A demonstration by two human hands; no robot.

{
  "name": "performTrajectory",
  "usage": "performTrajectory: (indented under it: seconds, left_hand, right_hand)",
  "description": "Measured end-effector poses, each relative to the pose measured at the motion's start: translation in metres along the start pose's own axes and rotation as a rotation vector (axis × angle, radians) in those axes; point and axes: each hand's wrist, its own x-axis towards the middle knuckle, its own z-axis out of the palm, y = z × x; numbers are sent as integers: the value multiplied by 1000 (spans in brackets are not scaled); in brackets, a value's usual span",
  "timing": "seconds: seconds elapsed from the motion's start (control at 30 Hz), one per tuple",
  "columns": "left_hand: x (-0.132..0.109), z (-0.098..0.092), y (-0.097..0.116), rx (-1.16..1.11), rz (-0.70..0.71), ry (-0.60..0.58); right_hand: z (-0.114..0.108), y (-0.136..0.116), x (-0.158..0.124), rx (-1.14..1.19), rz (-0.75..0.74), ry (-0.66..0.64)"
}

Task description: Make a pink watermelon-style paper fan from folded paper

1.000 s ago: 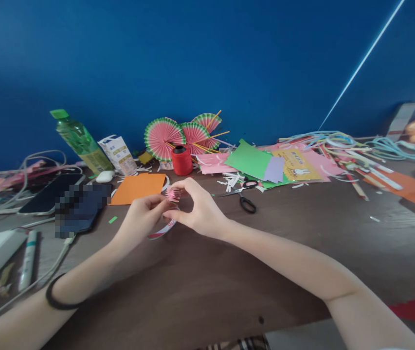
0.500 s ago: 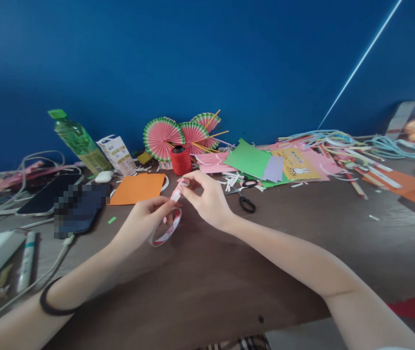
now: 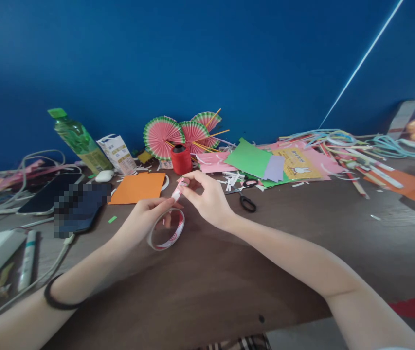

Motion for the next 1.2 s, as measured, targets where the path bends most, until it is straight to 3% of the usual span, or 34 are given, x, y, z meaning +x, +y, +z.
performTrajectory:
  seconds: [1.2]
  left_hand:
    - [3,-2,-4,-7,10,-13]
  right_hand:
    - [2,-7,-4,157,87,-72]
